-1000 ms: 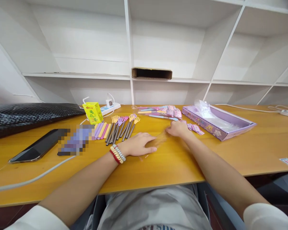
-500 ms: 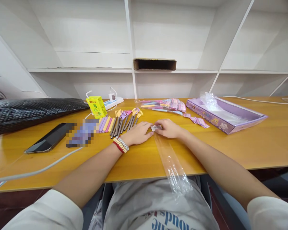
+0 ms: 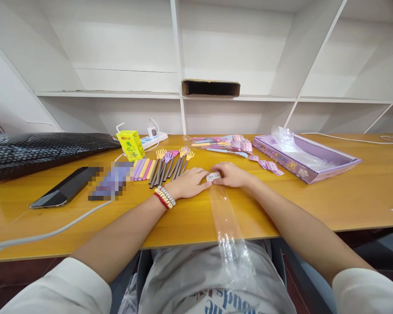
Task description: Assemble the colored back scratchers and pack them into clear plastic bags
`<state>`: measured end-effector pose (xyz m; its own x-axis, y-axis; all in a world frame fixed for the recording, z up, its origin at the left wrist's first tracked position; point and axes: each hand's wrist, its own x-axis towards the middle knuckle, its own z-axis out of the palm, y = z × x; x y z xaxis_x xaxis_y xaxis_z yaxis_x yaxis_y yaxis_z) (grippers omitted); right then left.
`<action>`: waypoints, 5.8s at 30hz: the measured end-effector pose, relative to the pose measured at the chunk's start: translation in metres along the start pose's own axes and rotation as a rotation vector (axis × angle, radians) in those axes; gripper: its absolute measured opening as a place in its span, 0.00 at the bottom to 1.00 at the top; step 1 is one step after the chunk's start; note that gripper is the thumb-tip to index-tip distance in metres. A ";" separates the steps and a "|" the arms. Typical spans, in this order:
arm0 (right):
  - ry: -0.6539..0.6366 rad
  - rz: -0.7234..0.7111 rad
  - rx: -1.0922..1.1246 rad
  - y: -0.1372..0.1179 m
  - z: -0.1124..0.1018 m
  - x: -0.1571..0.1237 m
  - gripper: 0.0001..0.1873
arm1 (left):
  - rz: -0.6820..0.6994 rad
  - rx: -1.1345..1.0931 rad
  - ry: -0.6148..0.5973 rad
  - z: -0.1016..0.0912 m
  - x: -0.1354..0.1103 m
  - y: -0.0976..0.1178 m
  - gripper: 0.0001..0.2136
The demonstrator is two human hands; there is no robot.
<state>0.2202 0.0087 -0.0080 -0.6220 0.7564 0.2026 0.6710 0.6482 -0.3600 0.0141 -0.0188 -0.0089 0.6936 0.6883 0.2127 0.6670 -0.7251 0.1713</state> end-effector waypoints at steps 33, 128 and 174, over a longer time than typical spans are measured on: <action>-0.040 0.129 1.387 -0.006 0.004 -0.001 0.25 | -0.064 -0.176 0.330 -0.008 0.001 0.009 0.12; 0.126 -0.245 0.469 -0.011 0.002 -0.005 0.05 | -0.261 -0.715 0.029 -0.003 0.010 -0.001 0.18; 0.117 -0.181 0.332 -0.004 0.007 0.000 0.06 | -0.182 -0.510 0.005 -0.003 0.006 0.002 0.19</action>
<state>0.2148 0.0053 -0.0124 -0.6552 0.6496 0.3856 0.3757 0.7230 -0.5797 0.0191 -0.0159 -0.0045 0.5771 0.8045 0.1406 0.5585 -0.5144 0.6507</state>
